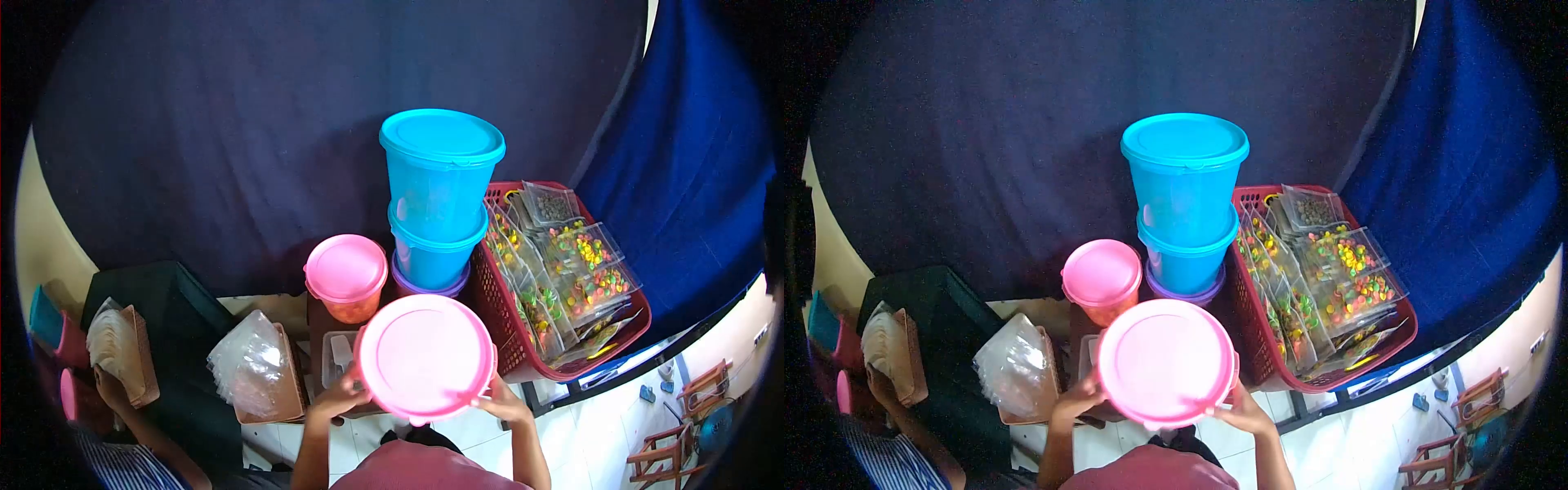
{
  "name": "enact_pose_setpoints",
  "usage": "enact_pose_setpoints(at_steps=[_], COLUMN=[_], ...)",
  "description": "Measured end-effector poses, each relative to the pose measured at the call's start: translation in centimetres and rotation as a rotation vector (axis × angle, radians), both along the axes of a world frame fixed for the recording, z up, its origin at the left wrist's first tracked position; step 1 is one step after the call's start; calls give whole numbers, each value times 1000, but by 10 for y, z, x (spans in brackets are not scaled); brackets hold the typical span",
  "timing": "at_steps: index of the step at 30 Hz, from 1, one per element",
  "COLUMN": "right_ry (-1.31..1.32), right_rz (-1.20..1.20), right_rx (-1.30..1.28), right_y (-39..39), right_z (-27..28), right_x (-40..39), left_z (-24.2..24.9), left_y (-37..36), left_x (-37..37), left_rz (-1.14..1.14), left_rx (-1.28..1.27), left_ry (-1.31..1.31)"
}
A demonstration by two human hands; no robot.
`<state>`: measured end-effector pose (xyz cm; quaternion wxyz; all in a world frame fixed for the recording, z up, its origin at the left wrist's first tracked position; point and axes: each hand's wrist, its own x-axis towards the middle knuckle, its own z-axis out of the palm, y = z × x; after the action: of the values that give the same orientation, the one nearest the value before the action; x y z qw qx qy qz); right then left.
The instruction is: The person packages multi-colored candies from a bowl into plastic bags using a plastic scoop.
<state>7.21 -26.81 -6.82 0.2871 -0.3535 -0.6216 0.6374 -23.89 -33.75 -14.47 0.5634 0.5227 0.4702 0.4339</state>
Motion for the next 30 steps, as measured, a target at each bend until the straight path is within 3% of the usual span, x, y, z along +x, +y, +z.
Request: enact_pose_setpoints(at_steps=[2, 3, 4, 5, 6, 12, 17, 19, 21, 22, 26, 28, 30], right_ry=[24, 36, 2, -34, 71, 60, 226, 265, 203, 143, -105, -72, -51], right_rz=[40, 37, 72, 105, 69, 222, 338, 424, 289, 235, 40, 66, -77], right_rx=[244, 253, 381, 508, 460, 615, 456, 365, 64, -97, -509, -600, -732], right_y=[-10, -13, -15, -18, -25, -20, 2, 31, 56, 74, 123, 143, 153], right_z=[37, 48, 57, 67, 81, 78, 61, 38, 7, -17, -73, -102, -110], right_x=[-2, -4, -6, -9, -22, -56, -96, -118, -146, -160, -210, -230, -249], left_z=[76, 94, 135, 136, 135, 109, 104, 103, 97, 100, 101, 92, 89], left_y=[-21, -26, -32, -35, -40, -77, -97, -99, -100, -100, -111, -121, -128], left_x=[-4, -10, 12, 12, 11, -6, -5, -3, -8, -11, -14, -15, -13], left_rz=[-126, -52, 172, 168, 224, 588, 1013, 1172, 1467, 1432, 1633, 1784, 1773], left_rx=[212, 410, 552, 557, 587, 740, 698, 620, 528, 591, 551, 449, 409], left_ry=[-39, 303, 226, 237, 263, 409, 623, 545, 374, 449, 671, 838, 895])
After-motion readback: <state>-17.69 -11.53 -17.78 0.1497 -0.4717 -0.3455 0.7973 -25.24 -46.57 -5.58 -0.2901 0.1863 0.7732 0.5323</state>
